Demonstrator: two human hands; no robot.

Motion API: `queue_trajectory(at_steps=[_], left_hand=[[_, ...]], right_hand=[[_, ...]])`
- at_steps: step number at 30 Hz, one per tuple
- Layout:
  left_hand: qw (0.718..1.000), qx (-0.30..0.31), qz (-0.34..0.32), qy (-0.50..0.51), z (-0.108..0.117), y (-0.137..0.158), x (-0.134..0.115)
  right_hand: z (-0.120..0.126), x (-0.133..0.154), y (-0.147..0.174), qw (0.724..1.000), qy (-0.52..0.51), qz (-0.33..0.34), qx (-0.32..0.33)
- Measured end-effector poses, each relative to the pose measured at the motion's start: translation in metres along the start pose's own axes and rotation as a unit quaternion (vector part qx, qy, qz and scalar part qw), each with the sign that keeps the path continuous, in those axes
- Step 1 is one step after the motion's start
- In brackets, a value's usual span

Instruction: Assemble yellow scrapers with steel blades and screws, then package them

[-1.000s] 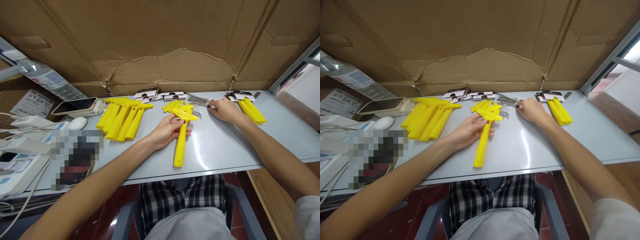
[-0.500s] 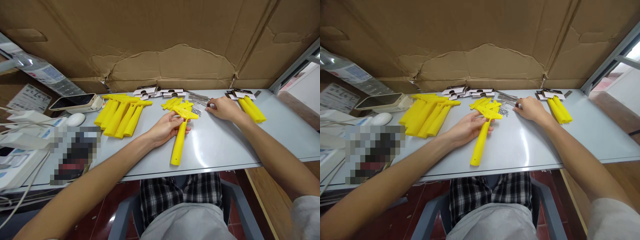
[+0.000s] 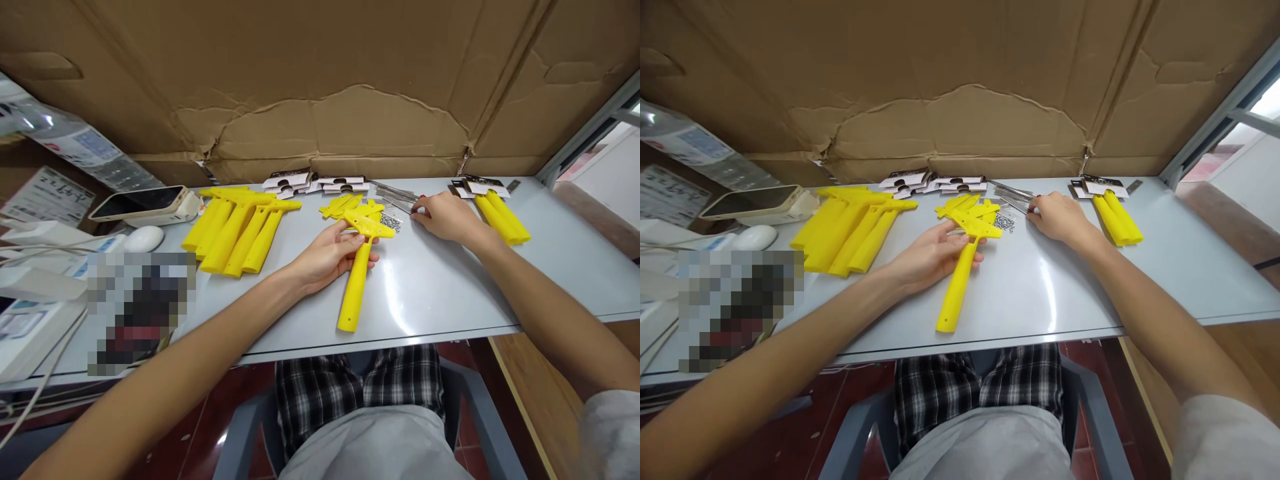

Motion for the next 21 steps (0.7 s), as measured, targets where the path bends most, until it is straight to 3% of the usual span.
queue_trajectory(at_steps=[6, 10, 13, 15, 17, 21], left_hand=[[1.000, 0.007, -0.001, -0.005, -0.001, 0.001, 0.000], [1.000, -0.011, 0.007, -0.005, -0.004, 0.003, -0.003], [1.000, -0.022, 0.015, -0.011, -0.006, 0.004, -0.004], [1.000, -0.020, 0.015, -0.015, -0.008, 0.004, -0.005], [1.000, -0.017, 0.012, -0.015, -0.008, 0.004, -0.005], [1.000, -0.012, 0.012, -0.018, -0.008, 0.004, -0.005]], right_hand=[[0.010, -0.001, 0.005, 0.997, 0.060, -0.024, -0.052], [0.025, 0.002, 0.007, 0.985, -0.137, 0.016, -0.107], [0.029, 0.014, 0.014, 0.933, -0.349, 0.040, -0.078], [0.027, 0.025, 0.021, 0.896, -0.439, 0.047, -0.045], [0.024, 0.035, 0.027, 0.879, -0.472, 0.057, -0.026], [0.018, 0.049, 0.033, 0.878, -0.469, 0.099, -0.020]])
Point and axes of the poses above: each hand's wrist, its own y-axis away from the middle knuckle, its own z-axis out of the back of the hand, x = y × z, the point moved 4 cm from there along -y, towards the middle knuckle, and after that the axes turned 2 degrees about -z, right-handed, at the moved point
